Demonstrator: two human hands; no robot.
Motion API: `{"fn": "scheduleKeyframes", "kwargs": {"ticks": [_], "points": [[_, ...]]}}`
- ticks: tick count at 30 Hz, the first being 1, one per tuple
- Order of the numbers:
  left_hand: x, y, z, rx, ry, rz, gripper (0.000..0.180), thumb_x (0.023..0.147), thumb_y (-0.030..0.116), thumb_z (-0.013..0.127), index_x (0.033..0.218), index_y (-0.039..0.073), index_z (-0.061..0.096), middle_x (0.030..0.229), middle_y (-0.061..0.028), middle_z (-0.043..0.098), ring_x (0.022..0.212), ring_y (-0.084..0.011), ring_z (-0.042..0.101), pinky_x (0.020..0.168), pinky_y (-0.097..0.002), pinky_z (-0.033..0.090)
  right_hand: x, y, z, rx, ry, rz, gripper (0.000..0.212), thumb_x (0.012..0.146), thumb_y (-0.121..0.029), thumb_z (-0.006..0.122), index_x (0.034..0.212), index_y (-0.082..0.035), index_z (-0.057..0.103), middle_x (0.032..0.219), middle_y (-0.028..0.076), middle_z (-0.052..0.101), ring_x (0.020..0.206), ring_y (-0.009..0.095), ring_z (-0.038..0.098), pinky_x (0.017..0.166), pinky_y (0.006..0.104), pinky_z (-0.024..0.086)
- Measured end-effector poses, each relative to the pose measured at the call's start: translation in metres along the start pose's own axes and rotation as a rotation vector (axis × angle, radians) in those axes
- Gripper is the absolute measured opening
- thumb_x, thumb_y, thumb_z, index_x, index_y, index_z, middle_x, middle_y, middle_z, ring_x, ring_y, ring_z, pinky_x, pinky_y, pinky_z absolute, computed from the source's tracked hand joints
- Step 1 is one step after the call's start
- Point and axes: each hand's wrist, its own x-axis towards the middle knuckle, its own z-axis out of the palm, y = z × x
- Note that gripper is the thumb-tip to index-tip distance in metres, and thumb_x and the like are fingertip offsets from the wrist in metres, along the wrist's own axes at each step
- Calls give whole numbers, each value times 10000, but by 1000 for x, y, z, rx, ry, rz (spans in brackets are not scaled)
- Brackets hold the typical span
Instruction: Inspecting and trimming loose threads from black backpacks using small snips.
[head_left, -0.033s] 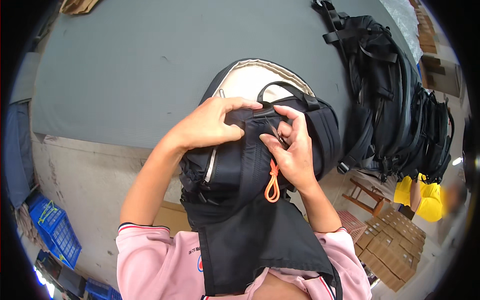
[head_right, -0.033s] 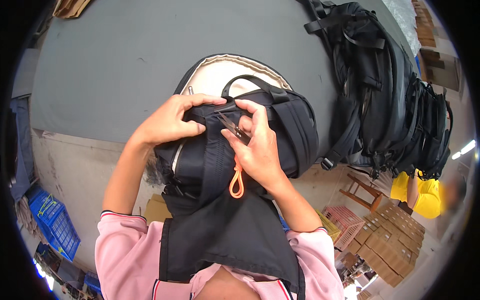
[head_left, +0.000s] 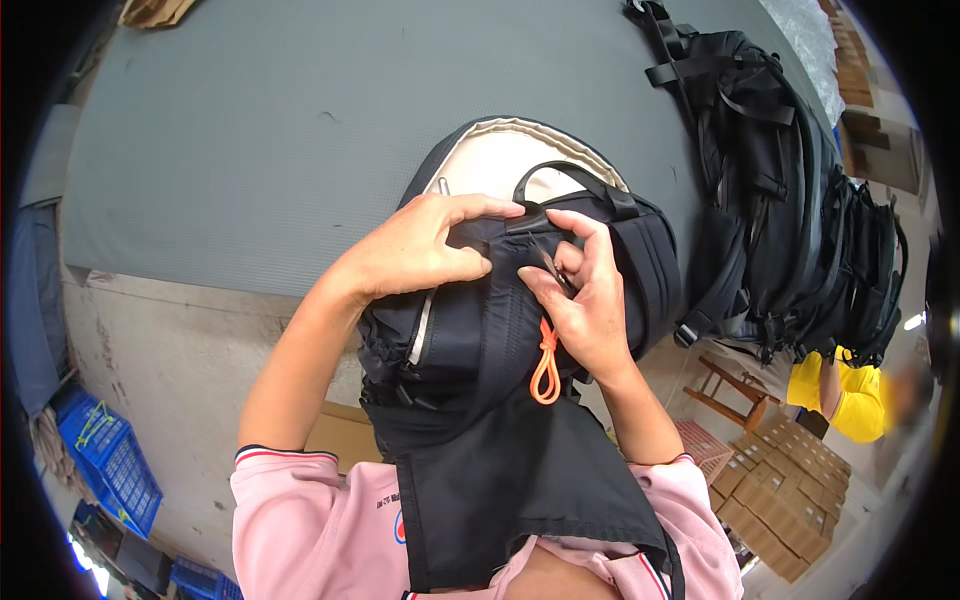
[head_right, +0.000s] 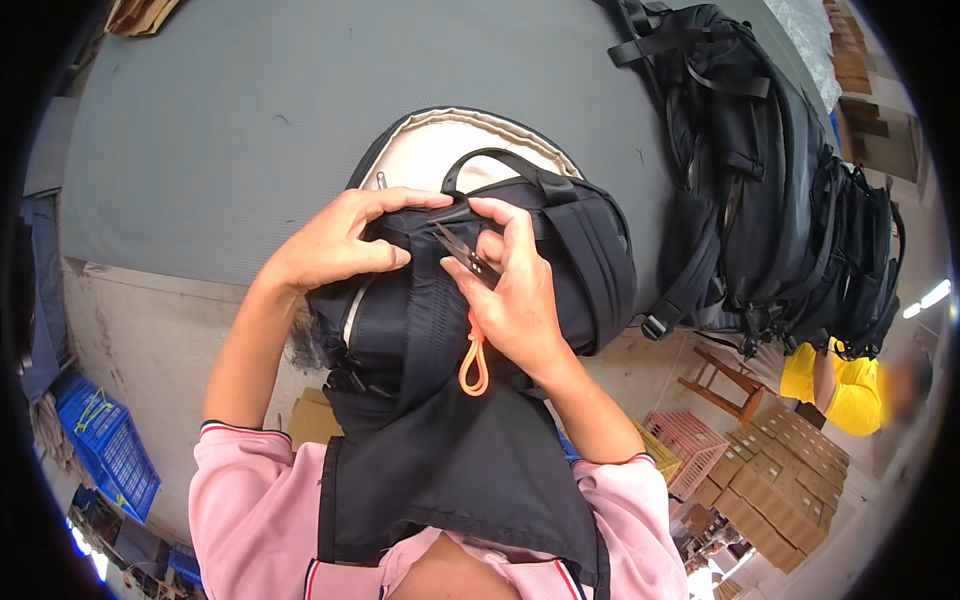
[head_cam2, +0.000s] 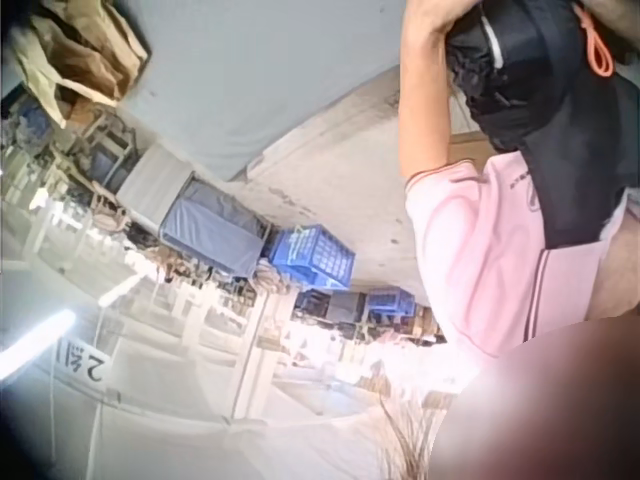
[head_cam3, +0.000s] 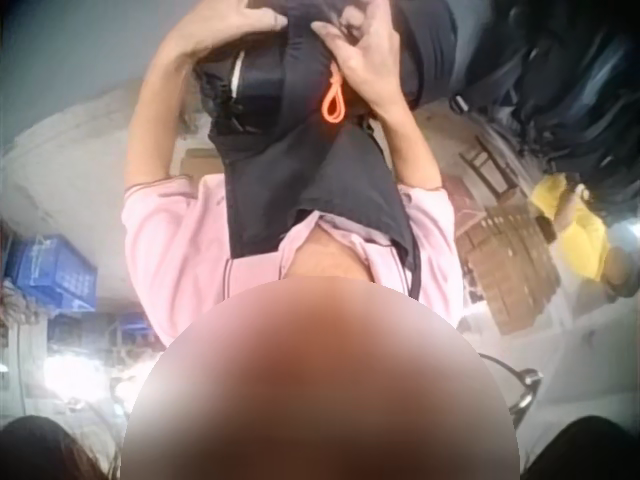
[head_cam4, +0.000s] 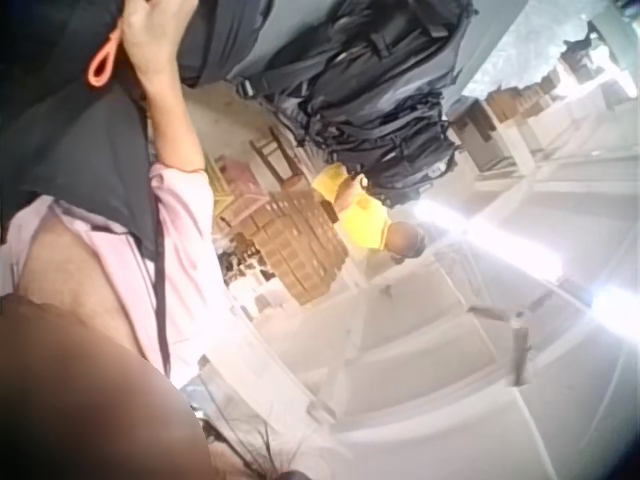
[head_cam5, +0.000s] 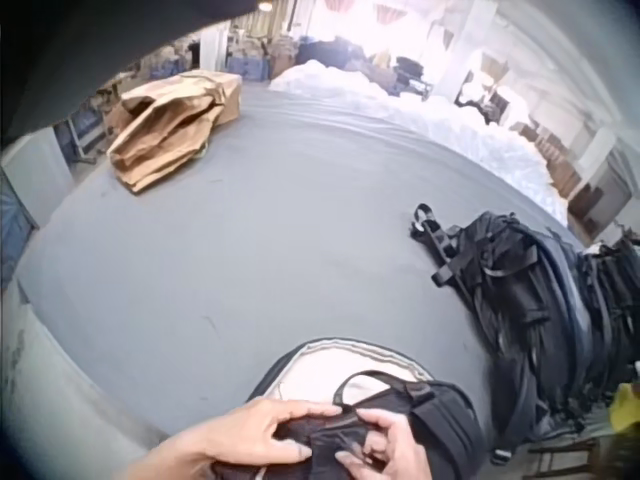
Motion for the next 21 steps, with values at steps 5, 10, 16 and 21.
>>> {"fn": "scheduleKeyframes", "kwargs": {"ticks": [5,10,16,21], "points": [[1,13,10,129,16,-185,477,740,160,720,1168,-1,582,945,-204,645,872,-195,633,789,-304,483,-2,-4,-8,-235,-14,-85,516,765,-24,688,1213,-28,430,688,72,547,603,195,578,594,288,466],[-4,8,18,222,158,6,458,738,122,699,1161,0,572,1043,-199,639,974,-310,614,871,-369,459,0,-27,-25,-584,50,-327,354,722,-87,736,1030,-49,565,900,92,528,675,224,596,567,321,485],[-4,10,25,310,210,22,466,721,70,682,1169,23,566,1120,-164,619,1035,-318,589,915,-378,446,13,-28,-27,-638,-25,-395,226,730,-79,720,916,-51,596,805,53,498,566,202,559,500,305,448],[-5,10,27,375,224,42,489,705,52,690,1180,44,572,1155,-133,615,1044,-302,589,920,-366,448,20,-31,-29,-694,-77,-440,230,709,-85,724,896,-65,593,793,57,495,585,223,578,505,327,449]]}}
